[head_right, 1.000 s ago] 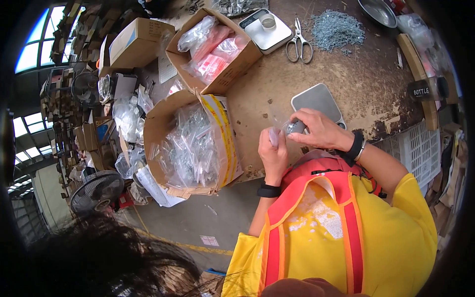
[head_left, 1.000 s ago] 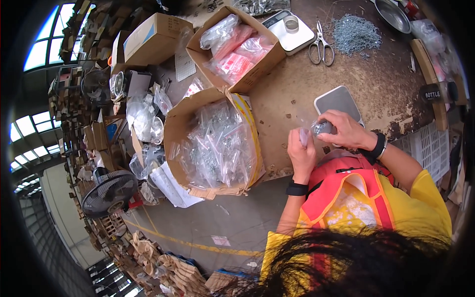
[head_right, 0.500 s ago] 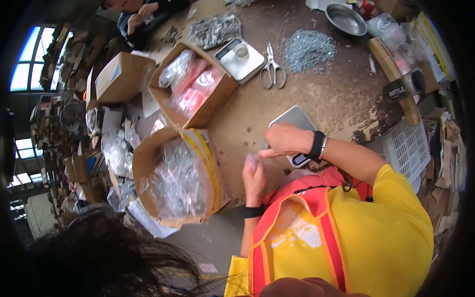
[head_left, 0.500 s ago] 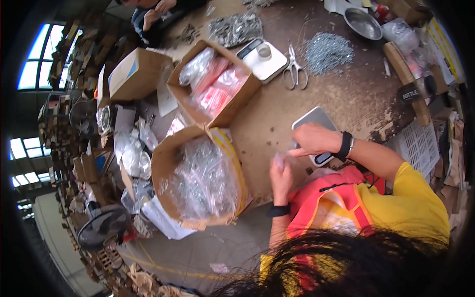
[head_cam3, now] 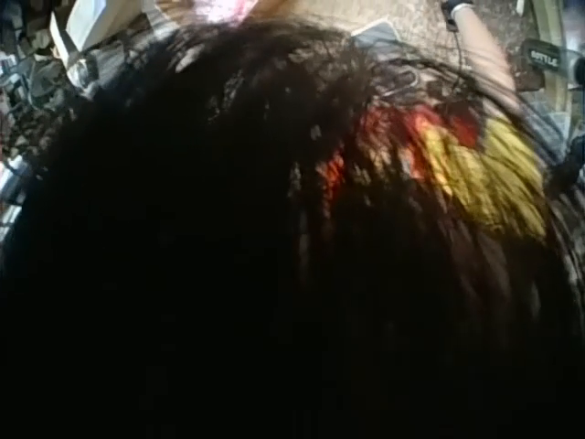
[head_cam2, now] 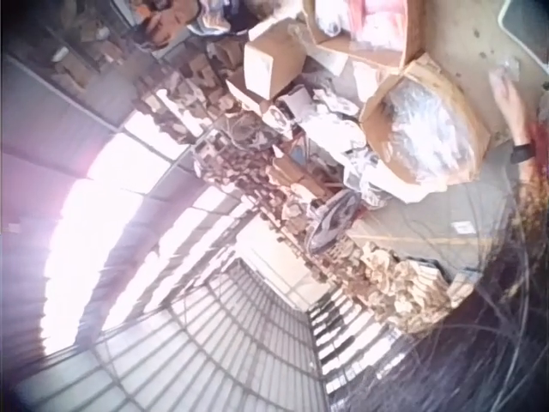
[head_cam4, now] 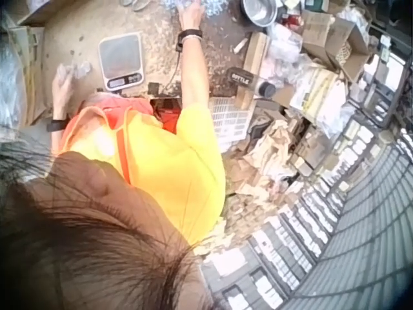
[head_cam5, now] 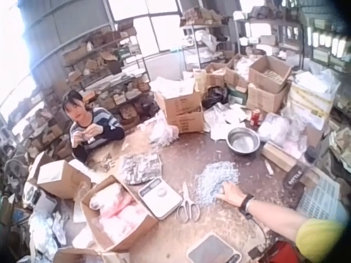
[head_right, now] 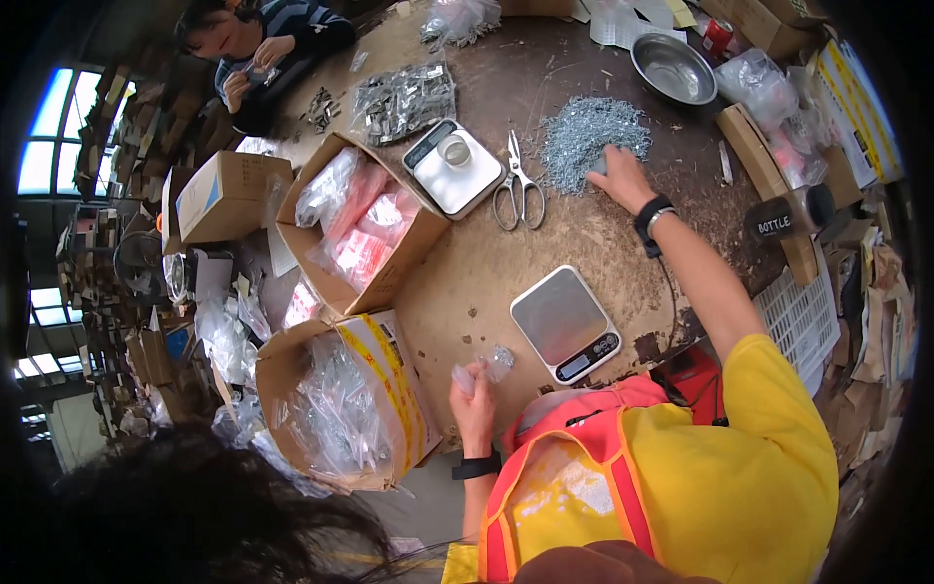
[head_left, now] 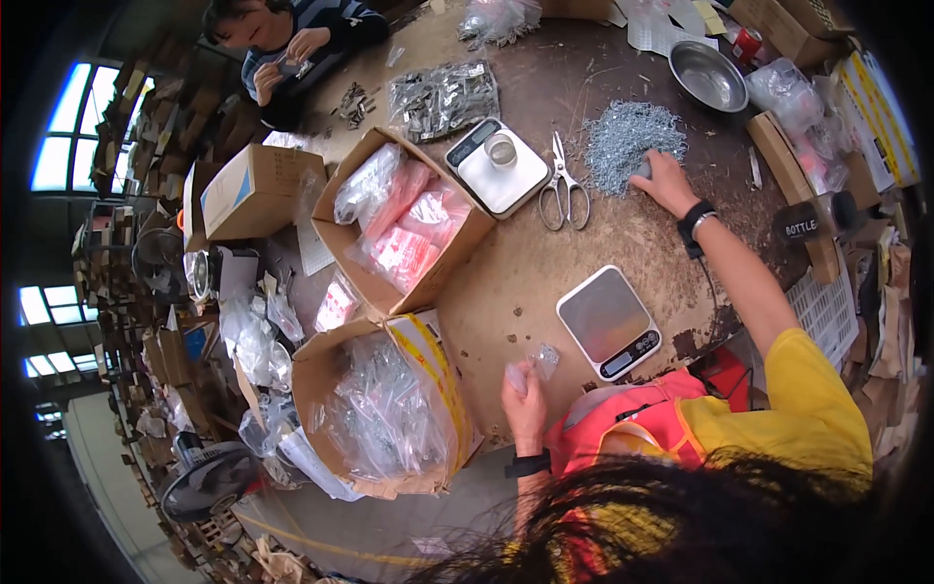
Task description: Weigh small metal components on a digital scale and place them into individual small plastic bags.
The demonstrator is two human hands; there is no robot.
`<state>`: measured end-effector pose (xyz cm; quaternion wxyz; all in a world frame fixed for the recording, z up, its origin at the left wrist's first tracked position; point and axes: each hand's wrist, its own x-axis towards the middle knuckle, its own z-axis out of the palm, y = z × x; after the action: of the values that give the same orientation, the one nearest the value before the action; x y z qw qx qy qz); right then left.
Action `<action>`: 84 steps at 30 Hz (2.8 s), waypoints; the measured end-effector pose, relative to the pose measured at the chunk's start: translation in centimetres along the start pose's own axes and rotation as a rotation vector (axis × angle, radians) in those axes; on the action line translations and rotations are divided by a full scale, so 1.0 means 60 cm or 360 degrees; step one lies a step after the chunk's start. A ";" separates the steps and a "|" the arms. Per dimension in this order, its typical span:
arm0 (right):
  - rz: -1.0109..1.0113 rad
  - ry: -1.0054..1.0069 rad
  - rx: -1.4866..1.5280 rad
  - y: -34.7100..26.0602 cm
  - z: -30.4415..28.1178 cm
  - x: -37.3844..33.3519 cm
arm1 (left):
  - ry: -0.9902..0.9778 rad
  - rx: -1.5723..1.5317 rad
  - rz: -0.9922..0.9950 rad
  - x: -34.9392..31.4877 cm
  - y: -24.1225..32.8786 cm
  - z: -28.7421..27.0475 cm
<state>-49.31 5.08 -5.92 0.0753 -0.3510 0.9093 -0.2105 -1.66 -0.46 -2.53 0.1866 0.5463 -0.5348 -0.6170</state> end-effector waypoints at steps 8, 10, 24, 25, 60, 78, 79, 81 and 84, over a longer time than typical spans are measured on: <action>0.0203 0.0470 0.0972 0.052 0.061 -0.018 | 0.0001 0.0022 0.0133 -0.015 -0.004 0.021; 0.0222 0.0490 0.1311 0.063 0.071 -0.025 | 0.0026 -0.0061 -0.0053 -0.021 0.010 0.015; -0.0448 -0.0235 0.0810 -0.113 -0.055 -0.237 | 0.0120 -0.0189 0.0119 -0.023 0.007 0.021; -0.0448 -0.0251 0.0818 -0.122 -0.046 -0.258 | 0.0111 -0.0220 0.0182 -0.015 0.010 0.025; -0.0242 0.0343 0.0422 0.048 0.018 -0.033 | 0.0084 -0.0221 0.0000 -0.035 0.010 -0.004; -0.0089 0.0286 0.0046 0.024 0.022 -0.087 | 0.0060 -0.0322 0.0016 -0.035 0.005 -0.016; -0.0083 0.0293 0.0049 0.028 0.031 -0.069 | 0.0065 -0.0322 -0.0012 -0.036 0.009 -0.015; -0.0179 0.0299 -0.0006 0.025 0.047 -0.037 | 0.0080 -0.0314 -0.0039 -0.033 0.014 -0.016; -0.0148 0.0155 0.0110 0.028 0.042 -0.005 | 0.0072 -0.0236 -0.0049 -0.029 0.013 -0.015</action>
<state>-49.39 5.53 -8.91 0.0332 -0.3795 0.8867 -0.2620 -0.56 0.24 -0.89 0.2291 0.5530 -0.4747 -0.6453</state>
